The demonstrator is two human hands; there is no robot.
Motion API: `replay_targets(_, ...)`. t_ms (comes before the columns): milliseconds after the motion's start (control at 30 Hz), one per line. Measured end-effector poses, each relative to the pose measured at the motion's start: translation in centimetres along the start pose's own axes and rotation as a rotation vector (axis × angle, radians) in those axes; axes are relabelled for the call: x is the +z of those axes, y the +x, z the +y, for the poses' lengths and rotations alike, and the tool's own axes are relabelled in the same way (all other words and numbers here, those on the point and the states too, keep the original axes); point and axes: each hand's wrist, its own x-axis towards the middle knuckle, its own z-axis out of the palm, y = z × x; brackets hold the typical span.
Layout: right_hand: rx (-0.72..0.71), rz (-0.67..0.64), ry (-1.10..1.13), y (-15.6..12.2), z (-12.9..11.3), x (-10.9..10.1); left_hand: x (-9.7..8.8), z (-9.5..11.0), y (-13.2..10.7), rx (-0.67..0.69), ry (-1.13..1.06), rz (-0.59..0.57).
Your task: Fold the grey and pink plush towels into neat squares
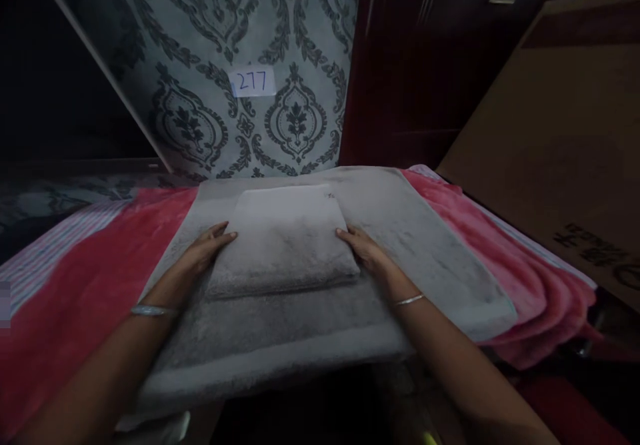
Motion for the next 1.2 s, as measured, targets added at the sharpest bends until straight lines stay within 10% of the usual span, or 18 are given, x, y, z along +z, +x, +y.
replay_targets(400,-0.041,-0.050,0.043,-6.0,-1.8,1.8,0.8,2.4,-2.1,0.090,0.178,0.105)
replay_targets(633,0.012,-0.007,0.088,-9.2,2.7,0.9,0.6,-0.3,-4.5,0.141,0.458,0.064)
replay_targets(767,-0.046,0.042,0.106,-9.6,3.4,1.1,1.7,-0.1,-7.8,0.501,0.862,0.100)
replay_targets(933,-0.067,0.090,0.086,-11.3,3.5,1.5,5.9,-1.2,-14.5,1.090,1.117,-0.342)
replay_targets(1200,-0.254,0.058,-0.239,-13.2,4.7,1.3,9.9,-2.6,-15.0,1.273,1.256,-0.330)
